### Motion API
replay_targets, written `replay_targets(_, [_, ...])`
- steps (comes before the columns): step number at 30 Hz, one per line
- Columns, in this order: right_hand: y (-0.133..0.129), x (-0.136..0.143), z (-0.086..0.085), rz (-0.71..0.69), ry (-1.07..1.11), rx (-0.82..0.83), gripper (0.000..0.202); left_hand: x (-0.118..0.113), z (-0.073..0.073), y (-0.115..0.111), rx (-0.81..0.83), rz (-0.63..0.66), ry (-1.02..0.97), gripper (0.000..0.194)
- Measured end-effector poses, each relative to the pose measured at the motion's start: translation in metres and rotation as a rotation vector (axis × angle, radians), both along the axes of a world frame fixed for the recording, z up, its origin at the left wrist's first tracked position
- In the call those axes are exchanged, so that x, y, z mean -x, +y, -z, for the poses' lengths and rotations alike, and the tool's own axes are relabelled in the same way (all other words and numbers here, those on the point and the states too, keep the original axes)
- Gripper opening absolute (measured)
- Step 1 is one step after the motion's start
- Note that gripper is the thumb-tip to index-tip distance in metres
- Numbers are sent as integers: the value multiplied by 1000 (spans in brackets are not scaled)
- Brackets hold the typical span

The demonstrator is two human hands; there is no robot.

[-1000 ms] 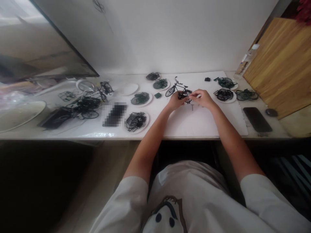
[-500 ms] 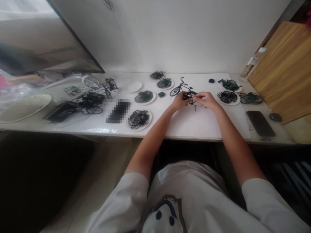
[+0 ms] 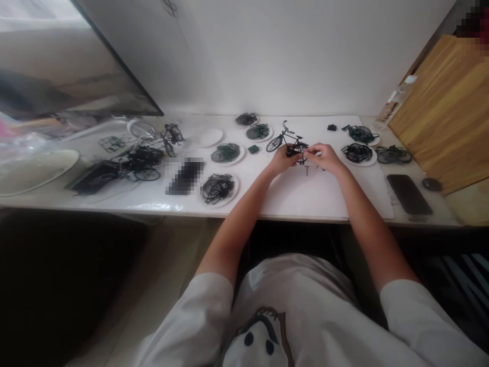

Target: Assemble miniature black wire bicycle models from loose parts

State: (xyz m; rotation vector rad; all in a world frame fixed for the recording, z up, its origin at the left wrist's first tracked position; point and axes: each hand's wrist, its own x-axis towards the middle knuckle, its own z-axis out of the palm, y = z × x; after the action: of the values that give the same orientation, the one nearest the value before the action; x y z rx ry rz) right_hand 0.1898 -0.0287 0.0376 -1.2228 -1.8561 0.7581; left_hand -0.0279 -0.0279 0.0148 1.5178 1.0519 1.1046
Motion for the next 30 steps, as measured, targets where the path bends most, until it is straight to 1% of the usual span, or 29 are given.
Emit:
replay_targets(3, [1,0,1,-1,-1,-9,41,0,0,0,-2,6,-3,33])
replay_targets(7, [0,2,1,5,-8,-31,38,-1,3,2,7,-12,-15,41])
replay_targets(12, [-3,1,-9,-3,1,-35,32,-1,4,2,-23,-17,-10,41])
replay_targets(13, [-3,-2,-11,10,11,-50,31,-1,4,2,-23,-23,-11,42])
replay_targets(15, [-1,-11,-15,87,9,-101,29,-1,5,3,-20,-40,-14,46])
replay_targets(17, [2,-23,-15,177,-68,-130,28,-1,6,3,-16,-67,-11,49])
replay_targets(18, [3,-29,-13,198,-137,-114,28,-1,7,4,-15,-82,-6,50])
replay_targets(23, [8,-49,-2,213,-470,91,33,-1,12,5,-10,-105,19,53])
replay_targets(26, [10,-53,2,222,-540,144,28,-1,11,4,14,-110,13,57])
replay_targets(30, [13,-53,3,230,-538,142,17,-2,8,1,45,-113,-7,59])
